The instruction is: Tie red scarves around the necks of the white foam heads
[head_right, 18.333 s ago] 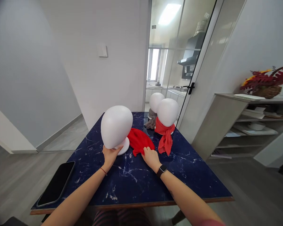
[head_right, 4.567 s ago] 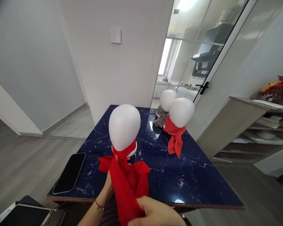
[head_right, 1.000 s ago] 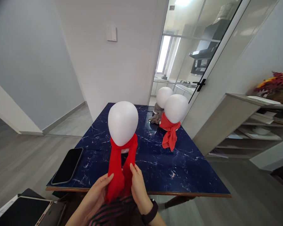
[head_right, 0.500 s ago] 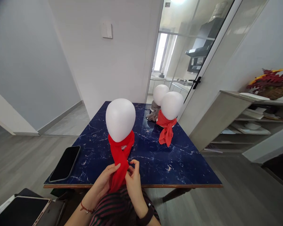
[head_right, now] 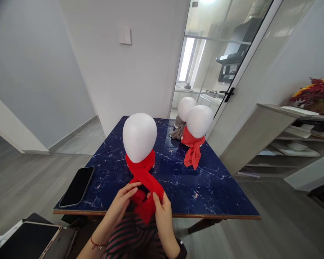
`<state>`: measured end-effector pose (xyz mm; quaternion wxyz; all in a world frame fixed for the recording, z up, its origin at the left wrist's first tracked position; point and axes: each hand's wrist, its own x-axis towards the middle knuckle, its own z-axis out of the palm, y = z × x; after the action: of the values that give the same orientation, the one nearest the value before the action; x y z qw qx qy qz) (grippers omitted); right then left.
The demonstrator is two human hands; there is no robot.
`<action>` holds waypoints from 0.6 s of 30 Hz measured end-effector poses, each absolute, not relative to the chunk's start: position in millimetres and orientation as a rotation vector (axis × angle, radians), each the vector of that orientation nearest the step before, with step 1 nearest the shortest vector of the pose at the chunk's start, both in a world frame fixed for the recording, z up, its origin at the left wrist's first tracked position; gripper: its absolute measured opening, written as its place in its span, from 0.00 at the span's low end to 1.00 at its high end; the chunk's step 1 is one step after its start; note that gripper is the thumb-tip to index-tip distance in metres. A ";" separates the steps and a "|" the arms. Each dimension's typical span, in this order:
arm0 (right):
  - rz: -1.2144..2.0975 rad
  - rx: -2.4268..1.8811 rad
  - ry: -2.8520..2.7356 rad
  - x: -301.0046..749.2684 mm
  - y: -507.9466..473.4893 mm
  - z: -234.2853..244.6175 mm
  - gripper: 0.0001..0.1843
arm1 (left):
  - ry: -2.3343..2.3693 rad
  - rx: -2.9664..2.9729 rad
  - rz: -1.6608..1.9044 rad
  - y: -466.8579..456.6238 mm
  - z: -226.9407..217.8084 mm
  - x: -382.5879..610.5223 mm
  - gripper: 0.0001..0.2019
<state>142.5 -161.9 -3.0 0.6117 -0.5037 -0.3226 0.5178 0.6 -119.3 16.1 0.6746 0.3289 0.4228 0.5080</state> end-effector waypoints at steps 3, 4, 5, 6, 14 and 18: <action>1.170 -1.240 -0.803 148.1 -168.5 -1.2 0.21 | 1.025 0.876 1.235 -114.7 20.5 -9.0 0.21; 1.165 -1.244 -0.899 147.8 -171.6 2.5 0.22 | 1.038 0.914 1.245 -113.4 23.2 -10.7 0.24; 1.166 -1.233 -1.037 146.8 -174.7 7.7 0.21 | 1.043 0.948 1.232 -111.9 26.5 -11.9 0.27; 1.168 -1.208 -1.196 145.6 -177.5 14.0 0.20 | 1.042 0.981 1.204 -110.3 29.9 -12.5 0.27; 1.216 -1.083 -1.743 155.6 -170.5 47.1 0.18 | 1.083 1.001 1.101 -86.6 29.4 -14.1 0.20; 1.172 -1.203 -1.659 166.5 -133.3 25.5 0.17 | 1.128 0.915 1.133 -81.8 27.0 -8.4 0.16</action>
<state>166.5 -133.3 25.5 0.3807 -0.4713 -0.6498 0.4591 -8.4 -81.8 27.0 0.6051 0.3956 0.4876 0.4895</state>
